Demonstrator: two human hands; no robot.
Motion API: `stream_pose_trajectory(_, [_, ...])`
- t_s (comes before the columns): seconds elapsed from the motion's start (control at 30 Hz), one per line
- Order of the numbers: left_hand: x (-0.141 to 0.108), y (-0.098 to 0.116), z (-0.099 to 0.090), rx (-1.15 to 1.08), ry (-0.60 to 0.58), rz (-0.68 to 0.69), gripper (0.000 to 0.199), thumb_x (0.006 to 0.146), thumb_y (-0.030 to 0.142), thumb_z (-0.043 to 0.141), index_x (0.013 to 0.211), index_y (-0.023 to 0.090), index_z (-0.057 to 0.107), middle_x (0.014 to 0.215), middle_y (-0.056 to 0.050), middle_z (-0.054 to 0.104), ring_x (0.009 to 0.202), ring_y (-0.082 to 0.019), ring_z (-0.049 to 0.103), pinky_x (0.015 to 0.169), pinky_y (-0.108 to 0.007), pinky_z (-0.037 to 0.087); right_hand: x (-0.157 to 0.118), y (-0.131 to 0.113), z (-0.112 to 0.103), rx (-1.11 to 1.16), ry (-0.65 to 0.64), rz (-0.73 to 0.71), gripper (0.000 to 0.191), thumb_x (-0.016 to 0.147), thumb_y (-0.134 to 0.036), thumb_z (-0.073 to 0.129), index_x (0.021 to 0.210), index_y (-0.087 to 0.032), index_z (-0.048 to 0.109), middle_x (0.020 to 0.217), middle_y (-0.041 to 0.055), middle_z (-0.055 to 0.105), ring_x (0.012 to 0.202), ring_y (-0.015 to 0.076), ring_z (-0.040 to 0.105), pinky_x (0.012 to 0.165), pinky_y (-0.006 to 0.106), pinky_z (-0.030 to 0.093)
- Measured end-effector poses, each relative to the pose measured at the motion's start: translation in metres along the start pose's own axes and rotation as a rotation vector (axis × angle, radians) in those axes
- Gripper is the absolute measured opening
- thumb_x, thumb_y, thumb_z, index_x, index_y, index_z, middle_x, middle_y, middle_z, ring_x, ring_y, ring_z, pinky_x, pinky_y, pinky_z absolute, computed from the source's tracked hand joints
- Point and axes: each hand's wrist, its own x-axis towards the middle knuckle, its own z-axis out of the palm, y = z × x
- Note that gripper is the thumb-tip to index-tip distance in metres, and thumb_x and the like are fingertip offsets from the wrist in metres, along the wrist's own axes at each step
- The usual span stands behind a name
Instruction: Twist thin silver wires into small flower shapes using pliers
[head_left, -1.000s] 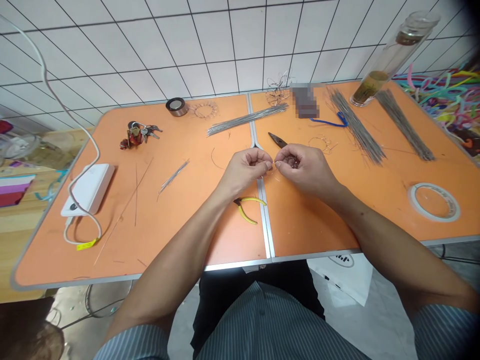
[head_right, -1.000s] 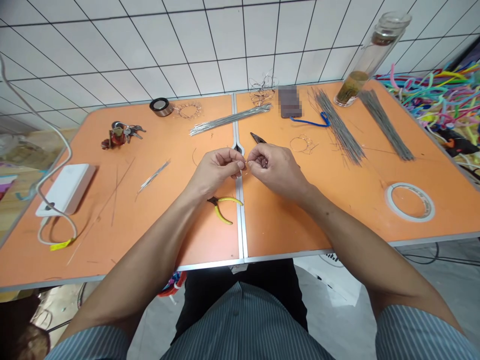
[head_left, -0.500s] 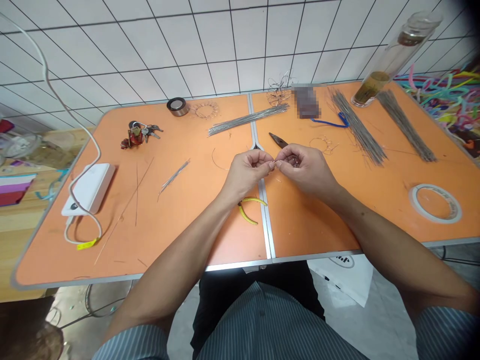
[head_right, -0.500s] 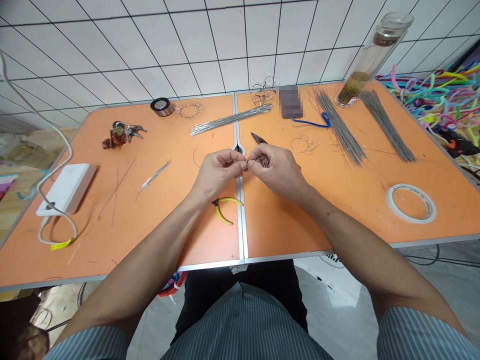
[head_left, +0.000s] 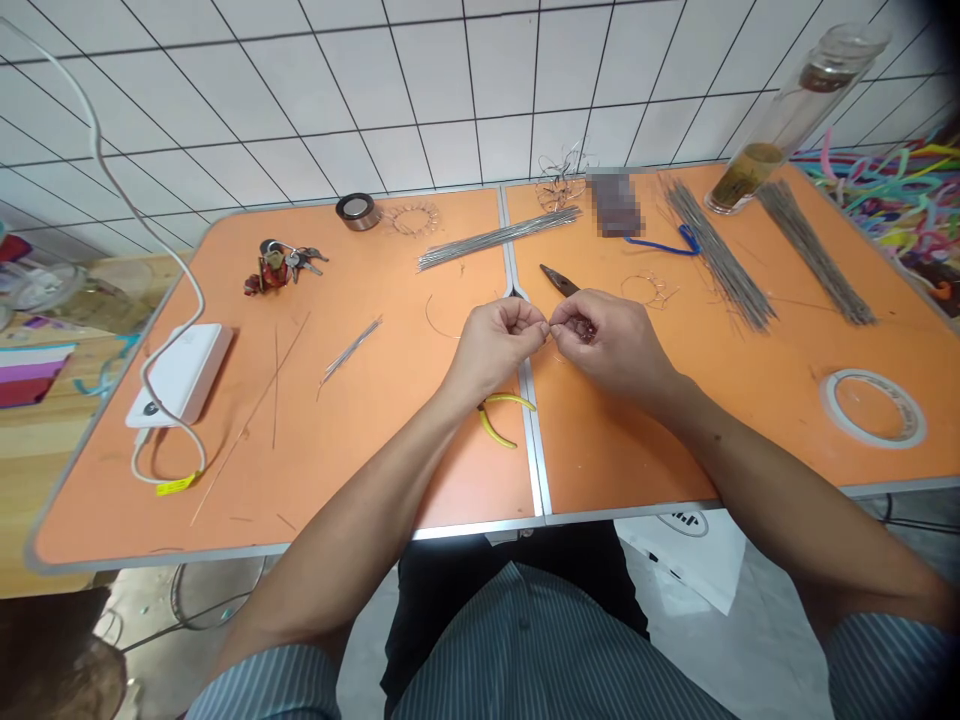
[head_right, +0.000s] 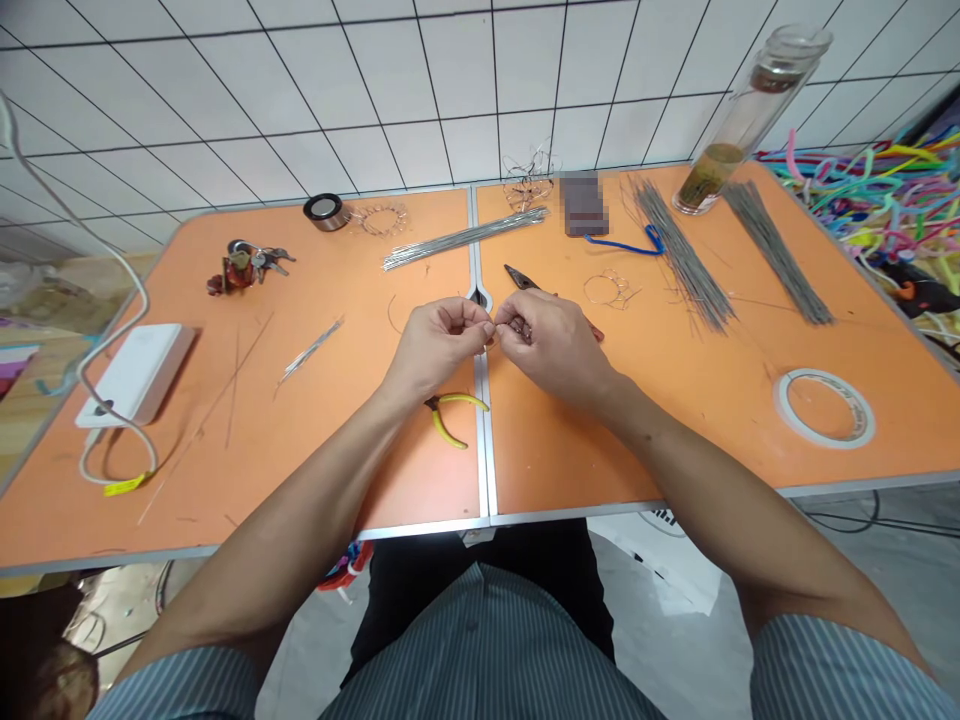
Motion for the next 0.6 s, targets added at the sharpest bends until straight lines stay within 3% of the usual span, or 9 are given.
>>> stream_pose_trajectory(0.13, [0.002,0.0,-0.003,0.116,-0.02,0.053,0.007,0.08,0.019,0.072,0.075,0.019,0.068,0.072,0.0,0.064,0.069,-0.013,0.057,0.065,-0.027,0.042,-0.002,0.004,0.003,-0.168,0.03,-0.161,0.013,0.089,-0.01,0.062,0.087,-0.023,0.066,0.086,0.0055,0.072,0.076,0.0207,0.061,0.068,0.034,0.041])
stream_pose_trajectory(0.27, [0.006,-0.001,-0.008,0.106,-0.137,0.0,0.005,0.084,0.019,0.068,0.079,0.018,0.069,0.074,0.0,0.067,0.069,-0.013,0.059,0.067,-0.028,0.044,-0.002,0.005,0.001,-0.2,0.034,-0.244,0.014,0.091,-0.01,0.06,0.088,-0.023,0.065,0.082,0.0045,0.071,0.072,0.0198,0.061,0.066,0.034,0.042])
stream_pose_trajectory(0.4, [0.008,-0.006,-0.01,0.114,-0.208,-0.023,0.007,0.087,0.018,0.064,0.081,0.018,0.068,0.076,-0.001,0.068,0.07,-0.013,0.061,0.068,-0.028,0.045,-0.001,0.002,-0.004,-0.154,-0.032,-0.154,0.013,0.09,-0.012,0.063,0.087,-0.024,0.067,0.079,0.0024,0.071,0.069,0.0189,0.061,0.065,0.033,0.044])
stream_pose_trajectory(0.6, [0.008,-0.011,-0.006,0.159,-0.185,0.039,0.01,0.093,0.021,0.064,0.083,0.019,0.064,0.077,0.0,0.066,0.071,-0.013,0.06,0.067,-0.028,0.043,0.002,0.002,-0.006,-0.065,-0.08,0.009,0.01,0.086,-0.015,0.069,0.084,-0.025,0.071,0.069,-0.0009,0.068,0.061,0.0176,0.058,0.06,0.032,0.043])
